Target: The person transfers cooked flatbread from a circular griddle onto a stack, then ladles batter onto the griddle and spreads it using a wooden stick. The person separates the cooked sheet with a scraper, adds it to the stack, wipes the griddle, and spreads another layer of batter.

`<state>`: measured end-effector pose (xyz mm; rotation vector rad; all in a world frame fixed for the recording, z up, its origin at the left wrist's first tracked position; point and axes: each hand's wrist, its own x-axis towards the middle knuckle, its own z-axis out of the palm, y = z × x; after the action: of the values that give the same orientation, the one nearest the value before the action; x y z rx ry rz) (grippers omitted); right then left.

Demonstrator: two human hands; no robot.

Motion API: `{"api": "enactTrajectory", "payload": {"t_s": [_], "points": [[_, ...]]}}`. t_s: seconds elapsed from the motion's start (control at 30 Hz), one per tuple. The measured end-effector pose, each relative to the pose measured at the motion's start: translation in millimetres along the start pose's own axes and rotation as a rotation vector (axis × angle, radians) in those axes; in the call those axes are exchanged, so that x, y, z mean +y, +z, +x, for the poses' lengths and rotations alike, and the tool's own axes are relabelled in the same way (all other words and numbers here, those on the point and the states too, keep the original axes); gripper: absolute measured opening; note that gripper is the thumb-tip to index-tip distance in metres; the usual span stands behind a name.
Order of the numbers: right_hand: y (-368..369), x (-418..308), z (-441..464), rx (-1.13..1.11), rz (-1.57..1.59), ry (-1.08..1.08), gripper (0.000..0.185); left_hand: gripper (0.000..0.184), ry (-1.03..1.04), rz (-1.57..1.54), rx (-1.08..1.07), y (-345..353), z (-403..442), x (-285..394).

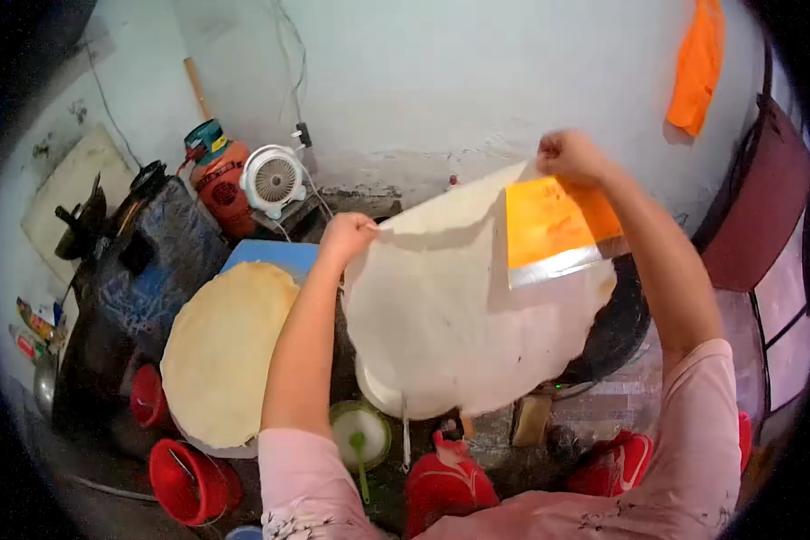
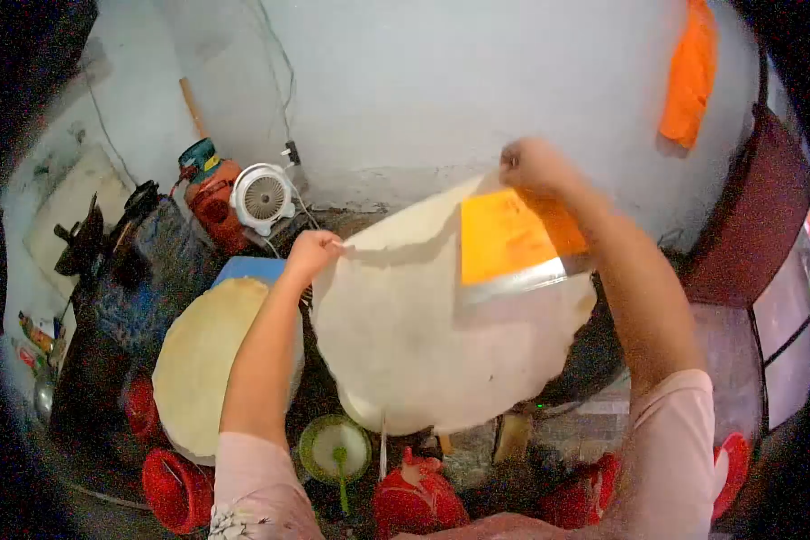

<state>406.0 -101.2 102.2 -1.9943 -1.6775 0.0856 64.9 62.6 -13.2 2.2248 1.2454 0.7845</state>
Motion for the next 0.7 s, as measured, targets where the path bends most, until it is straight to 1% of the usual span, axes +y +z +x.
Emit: {"api": "enactTrajectory", "payload": {"t_s": [0.07, 0.13, 0.2, 0.27, 0.33, 0.4, 0.43, 0.47, 0.5, 0.53, 0.57, 0.6, 0.63, 0.67, 0.7], "points": [[-15, -47, 23, 0.166, -0.228, -0.161, 0.019, 0.018, 0.04, -0.03, 0.125, -22, 22, -17], [-36, -97, 42, 0.216, -0.245, -0.272, 0.02, 0.02, -0.165, -0.351, 0.197, -68, 36, -12], [-51, -153, 35, 0.379, -0.145, -0.369, 0.017, 0.02, 0.02, -0.086, 0.469, -133, 32, -16], [-49, -196, 11, 0.596, -0.124, -0.676, 0.011, 0.019, 0.23, -0.305, 0.68, -191, -3, -19], [-18, -224, -32, 0.67, 0.077, -0.723, 0.013, 0.021, 0.402, -0.353, 0.817, -228, -78, -16], [34, -230, -74, 0.597, 0.156, -0.775, 0.016, 0.026, 0.403, -0.261, 0.946, -242, -155, -37], [63, -229, -86, 0.521, 0.205, -0.917, 0.025, 0.027, 0.421, -0.024, 0.965, -242, -194, -55], [97, -228, -101, 0.42, 0.186, -0.939, 0.027, 0.028, 0.438, 0.207, 0.971, -238, -233, -76], [136, -227, -110, 0.304, 0.188, -0.953, 0.03, 0.029, 0.385, 0.317, 0.961, -230, -267, -103], [170, -229, -117, 0.152, 0.37, -0.937, 0.032, 0.028, 0.248, 0.381, 0.927, -218, -300, -120], [209, -232, -121, 0.119, 0.396, -0.931, 0.03, 0.029, 0.19, 0.384, 0.897, -209, -325, -139], [248, -231, -121, 0.038, 0.364, -0.902, 0.029, 0.036, 0.137, 0.355, 0.882, -196, -348, -165], [275, -231, -122, -0.055, 0.321, -0.884, 0.035, 0.044, 0.062, 0.31, 0.818, -187, -367, -182], [291, -234, -126, -0.057, 0.331, -0.891, 0.035, 0.048, -0.074, 0.334, 0.78, -176, -387, -215], [301, -237, -129, -0.113, 0.289, -0.791, 0.038, 0.046, -0.09, 0.308, 0.715, -170, -399, -234]]}}
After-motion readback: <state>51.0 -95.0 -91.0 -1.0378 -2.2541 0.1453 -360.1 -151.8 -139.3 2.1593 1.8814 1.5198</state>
